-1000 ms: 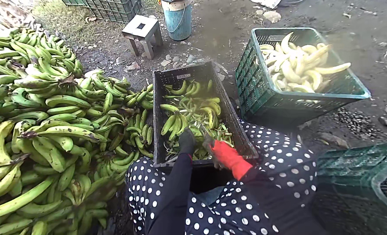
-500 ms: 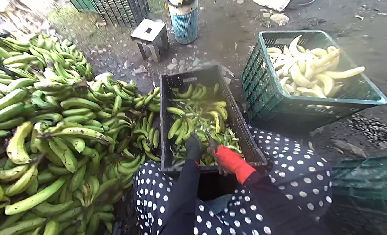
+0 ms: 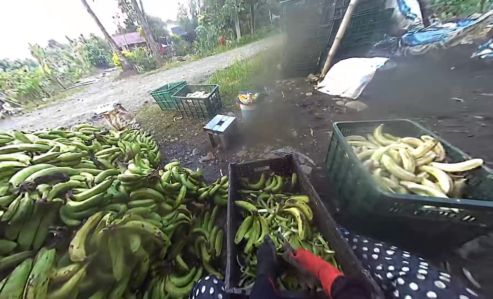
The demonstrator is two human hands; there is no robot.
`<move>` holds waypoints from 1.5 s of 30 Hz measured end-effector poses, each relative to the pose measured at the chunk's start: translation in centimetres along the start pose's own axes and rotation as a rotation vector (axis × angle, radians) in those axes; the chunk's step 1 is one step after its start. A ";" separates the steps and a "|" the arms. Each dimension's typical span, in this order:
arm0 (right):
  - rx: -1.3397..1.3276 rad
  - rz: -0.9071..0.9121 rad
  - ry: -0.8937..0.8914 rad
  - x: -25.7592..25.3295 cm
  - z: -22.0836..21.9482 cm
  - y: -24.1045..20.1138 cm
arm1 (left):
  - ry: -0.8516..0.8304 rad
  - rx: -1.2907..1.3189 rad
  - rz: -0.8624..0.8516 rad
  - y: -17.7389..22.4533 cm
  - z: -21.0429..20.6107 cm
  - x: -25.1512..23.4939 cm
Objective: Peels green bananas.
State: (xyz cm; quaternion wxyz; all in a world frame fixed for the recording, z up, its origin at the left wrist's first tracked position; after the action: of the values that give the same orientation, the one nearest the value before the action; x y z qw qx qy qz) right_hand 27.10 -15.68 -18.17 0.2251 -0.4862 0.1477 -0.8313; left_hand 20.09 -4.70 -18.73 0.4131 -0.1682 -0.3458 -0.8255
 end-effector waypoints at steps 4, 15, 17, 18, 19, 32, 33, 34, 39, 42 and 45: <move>0.028 0.010 -0.020 -0.5 -0.1 -0.7 | 0.020 0.041 -0.006 -1.2 -1.0 -2.4; 0.002 0.032 -0.046 -0.3 0.0 -1.7 | 0.077 -0.081 0.028 1.1 0.1 1.7; -0.073 0.086 -0.063 0.8 0.3 -1.8 | -0.065 -0.086 0.082 3.4 2.1 5.1; -0.114 0.086 -0.050 0.3 0.2 -1.1 | 0.009 -0.074 -0.005 3.4 2.3 4.6; -0.138 0.072 -0.038 0.4 0.4 -0.7 | 0.153 -0.036 -0.114 2.5 2.1 2.8; -0.258 -0.015 0.022 2.5 -0.4 1.5 | 0.097 0.539 0.124 -3.4 -0.8 -4.7; -0.236 -0.008 0.020 2.4 -0.3 1.3 | 0.097 0.548 0.133 -3.5 -0.7 -4.6; -0.221 0.000 0.020 2.3 -0.3 1.1 | 0.088 0.538 0.135 -3.4 -0.6 -4.5; -0.268 -0.002 -0.025 1.3 -0.6 0.6 | 0.071 0.609 0.134 -3.7 -0.5 -4.5; -0.304 0.001 -0.053 -0.1 -1.3 0.3 | 0.045 0.692 0.116 -4.3 -0.8 -4.8; -0.143 0.009 -0.048 -0.9 -1.3 -1.0 | 0.041 0.829 0.137 -4.9 -1.6 -5.5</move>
State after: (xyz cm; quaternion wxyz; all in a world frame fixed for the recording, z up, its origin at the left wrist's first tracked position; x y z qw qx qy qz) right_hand 26.12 -14.34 -19.02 0.1970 -0.5200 0.2034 -0.8059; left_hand 19.54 -0.66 -25.02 0.5064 0.0061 -0.6285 -0.5903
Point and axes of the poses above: each hand's wrist, its own x-axis away from the middle knuckle, its own z-axis out of the back of the hand, y = z × x, the point moved 7 cm from there along -x, towards the middle knuckle, and after that the axes turned 2 degrees about y, right-handed, at the moved point
